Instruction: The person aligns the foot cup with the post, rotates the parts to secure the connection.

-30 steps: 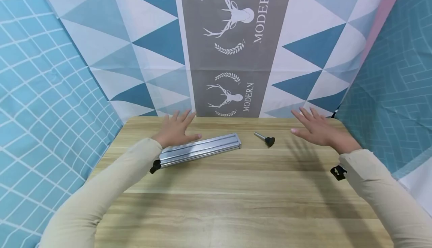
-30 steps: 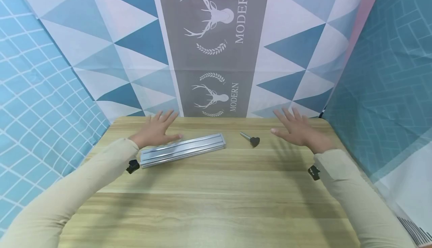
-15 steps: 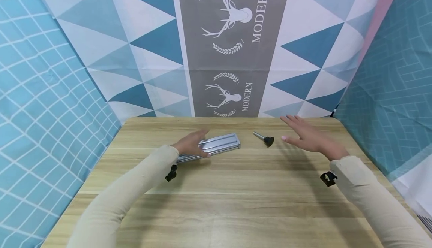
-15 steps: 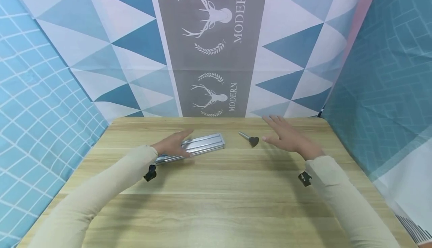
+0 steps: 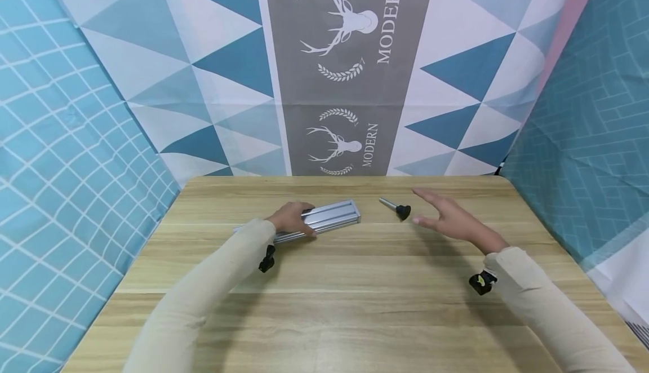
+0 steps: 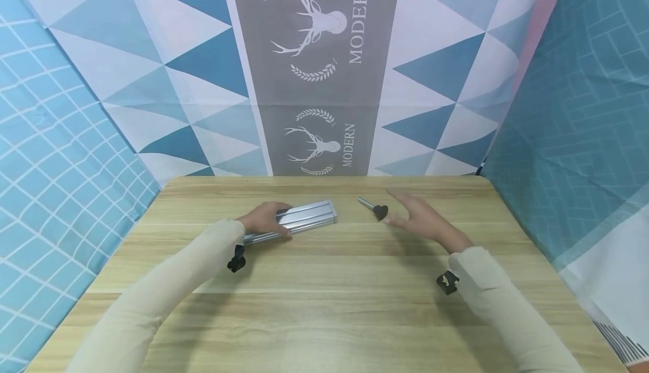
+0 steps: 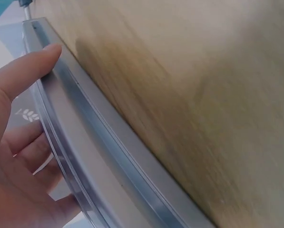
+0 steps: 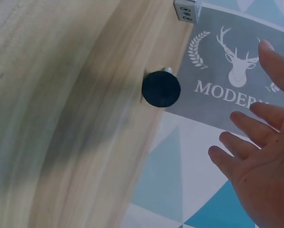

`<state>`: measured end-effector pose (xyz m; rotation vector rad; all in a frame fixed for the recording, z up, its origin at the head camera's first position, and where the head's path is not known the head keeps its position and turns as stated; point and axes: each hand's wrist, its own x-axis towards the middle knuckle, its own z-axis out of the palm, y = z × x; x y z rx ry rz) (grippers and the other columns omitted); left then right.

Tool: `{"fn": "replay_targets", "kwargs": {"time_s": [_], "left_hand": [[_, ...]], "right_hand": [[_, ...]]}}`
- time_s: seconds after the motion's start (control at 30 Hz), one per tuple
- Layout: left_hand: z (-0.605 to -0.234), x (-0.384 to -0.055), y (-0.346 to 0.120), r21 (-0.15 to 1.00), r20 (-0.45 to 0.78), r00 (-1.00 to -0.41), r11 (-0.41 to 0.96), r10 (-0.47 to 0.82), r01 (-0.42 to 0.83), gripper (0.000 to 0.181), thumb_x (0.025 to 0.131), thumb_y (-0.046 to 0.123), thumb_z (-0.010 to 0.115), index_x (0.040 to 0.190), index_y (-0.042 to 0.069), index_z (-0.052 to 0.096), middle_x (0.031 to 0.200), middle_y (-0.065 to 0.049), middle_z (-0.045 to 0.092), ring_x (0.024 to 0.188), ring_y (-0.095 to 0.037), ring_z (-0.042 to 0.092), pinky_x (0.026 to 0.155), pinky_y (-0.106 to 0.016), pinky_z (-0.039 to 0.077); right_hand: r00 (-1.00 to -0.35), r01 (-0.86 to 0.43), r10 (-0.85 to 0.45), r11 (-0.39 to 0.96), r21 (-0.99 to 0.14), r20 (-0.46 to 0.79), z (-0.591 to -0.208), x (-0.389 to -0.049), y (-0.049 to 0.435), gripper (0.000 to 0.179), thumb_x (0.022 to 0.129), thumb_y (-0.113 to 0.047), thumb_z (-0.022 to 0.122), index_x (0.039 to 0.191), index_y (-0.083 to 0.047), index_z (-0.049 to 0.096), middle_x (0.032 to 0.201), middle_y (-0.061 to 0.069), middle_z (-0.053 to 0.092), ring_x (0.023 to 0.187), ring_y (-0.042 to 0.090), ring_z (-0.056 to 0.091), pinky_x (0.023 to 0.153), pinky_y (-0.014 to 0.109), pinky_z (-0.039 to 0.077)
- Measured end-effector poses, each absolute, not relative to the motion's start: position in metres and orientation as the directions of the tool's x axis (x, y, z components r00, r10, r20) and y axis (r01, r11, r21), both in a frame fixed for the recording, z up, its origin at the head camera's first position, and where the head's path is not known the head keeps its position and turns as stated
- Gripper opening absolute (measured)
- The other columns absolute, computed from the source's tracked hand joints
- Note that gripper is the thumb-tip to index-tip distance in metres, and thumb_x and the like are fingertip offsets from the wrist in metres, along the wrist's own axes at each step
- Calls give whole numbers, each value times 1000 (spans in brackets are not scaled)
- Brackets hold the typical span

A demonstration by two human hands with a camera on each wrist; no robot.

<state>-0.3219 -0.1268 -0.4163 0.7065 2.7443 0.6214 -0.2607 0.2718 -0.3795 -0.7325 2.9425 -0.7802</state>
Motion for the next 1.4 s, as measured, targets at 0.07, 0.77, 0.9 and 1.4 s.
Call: {"fn": "replay_targets", "kwargs": {"time_s": [0.07, 0.77, 0.9, 1.4], "left_hand": [[-416, -324, -125, 475, -125, -854, 786, 505, 396, 79, 68, 29, 86, 133, -2, 54, 116, -13, 64, 93, -21, 59, 81, -35, 48], [-412, -326, -110, 459, -128, -886, 818, 446, 346, 67, 64, 31, 89, 119, 2, 64, 104, -6, 67, 83, -17, 58, 74, -31, 47], [-412, -326, -110, 452, -120, -889, 822, 442, 347, 65, 63, 32, 89, 117, 3, 66, 101, -4, 67, 81, -16, 58, 72, -31, 47], [-417, -329, -112, 442, -102, -892, 824, 440, 356, 65, 61, 31, 90, 115, 3, 67, 97, -3, 67, 78, -16, 58, 67, -30, 47]], "right_hand": [[-886, -443, -452, 761, -474, 103, -382, -261, 271, 80, 90, -46, 63, 150, -4, 30, 152, 22, 31, 138, 42, 29, 105, 60, 28], [-872, -449, -488, 757, -475, 46, -390, -262, 264, 76, 89, -39, 66, 149, -6, 33, 149, 20, 36, 134, 40, 36, 103, 58, 32], [-868, -456, -495, 752, -477, 50, -390, -263, 264, 73, 90, -36, 66, 148, -5, 35, 148, 21, 37, 134, 41, 36, 103, 58, 32], [-869, -445, -493, 750, -490, 35, -395, -263, 263, 70, 91, -27, 67, 148, -4, 35, 148, 21, 37, 135, 41, 36, 103, 58, 32]]}}
